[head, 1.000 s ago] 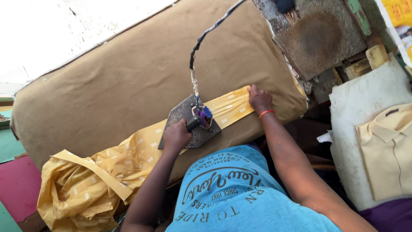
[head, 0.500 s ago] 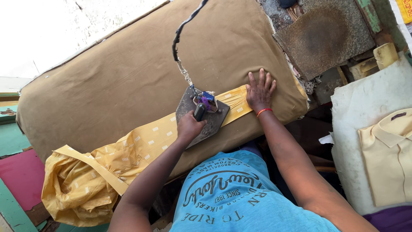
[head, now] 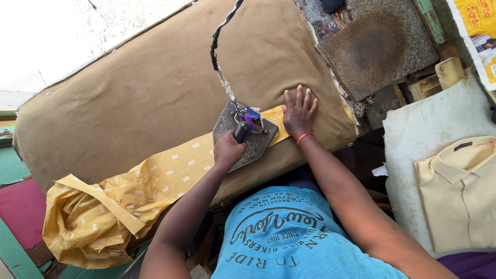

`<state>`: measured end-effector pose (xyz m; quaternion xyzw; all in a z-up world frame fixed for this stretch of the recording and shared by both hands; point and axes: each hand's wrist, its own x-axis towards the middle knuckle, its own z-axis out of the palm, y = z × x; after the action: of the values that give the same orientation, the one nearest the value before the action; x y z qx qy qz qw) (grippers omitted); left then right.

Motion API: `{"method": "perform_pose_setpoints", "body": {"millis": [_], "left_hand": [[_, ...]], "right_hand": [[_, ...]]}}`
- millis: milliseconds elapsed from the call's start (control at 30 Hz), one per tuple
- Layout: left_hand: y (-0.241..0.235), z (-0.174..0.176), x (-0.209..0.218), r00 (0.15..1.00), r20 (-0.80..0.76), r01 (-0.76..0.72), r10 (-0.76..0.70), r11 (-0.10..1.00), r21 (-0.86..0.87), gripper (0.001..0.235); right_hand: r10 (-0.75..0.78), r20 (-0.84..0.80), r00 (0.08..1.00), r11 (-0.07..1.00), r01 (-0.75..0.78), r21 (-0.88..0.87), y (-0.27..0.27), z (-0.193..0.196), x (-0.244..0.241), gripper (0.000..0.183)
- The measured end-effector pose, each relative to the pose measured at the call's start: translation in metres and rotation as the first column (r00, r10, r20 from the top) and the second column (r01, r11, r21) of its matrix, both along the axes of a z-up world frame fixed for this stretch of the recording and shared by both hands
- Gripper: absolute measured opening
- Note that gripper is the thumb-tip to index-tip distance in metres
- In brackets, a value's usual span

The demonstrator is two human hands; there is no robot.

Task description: The person irons a yellow patterned cloth on a padded ironing board. They repeatedly smooth the fabric with their hands, use a brush to clean the surface, and press it with a heavy iron. The person flips and repositions the cloth multiple times to ensure all sections are pressed.

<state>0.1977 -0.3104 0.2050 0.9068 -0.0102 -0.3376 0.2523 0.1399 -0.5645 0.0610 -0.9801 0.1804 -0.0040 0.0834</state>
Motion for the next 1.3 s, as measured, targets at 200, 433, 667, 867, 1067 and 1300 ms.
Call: {"method": "perform_pose_setpoints", "body": {"millis": [200,433,667,867,1067,1300], "left_hand": [[-0.032,-0.012,0.001,0.993,0.041,-0.109,0.110,0.993,-0.035,0.047],[-0.057,-0.001,0.017,0.990,0.063,-0.122,0.125,0.992,-0.037,0.042],[-0.067,-0.010,0.024,0.979,0.199,0.042,-0.046,0.999,0.023,0.038],[-0.069,-0.009,-0.004,0.943,0.259,0.205,-0.209,0.978,0.043,0.044],[-0.085,-0.001,-0.036,0.909,0.238,0.349,-0.343,0.937,0.017,0.044],[-0.107,0.017,-0.034,0.866,0.257,0.449,-0.429,0.893,-0.023,0.053]], "right_hand": [[0.032,0.101,0.994,0.996,-0.040,0.075,-0.017,-0.007,-0.005,0.059],[0.446,0.175,0.878,0.887,-0.459,0.045,-0.021,0.027,-0.095,0.038],[0.400,-0.038,0.916,0.914,-0.401,-0.059,-0.010,0.054,-0.110,0.039],[0.270,-0.029,0.962,0.962,-0.271,-0.036,-0.042,0.030,-0.148,0.057],[-0.435,-0.275,0.857,0.723,0.515,0.460,-0.127,0.037,-0.203,0.064],[-0.481,0.118,0.869,0.617,0.239,0.750,-0.150,0.072,-0.167,0.023]]}}
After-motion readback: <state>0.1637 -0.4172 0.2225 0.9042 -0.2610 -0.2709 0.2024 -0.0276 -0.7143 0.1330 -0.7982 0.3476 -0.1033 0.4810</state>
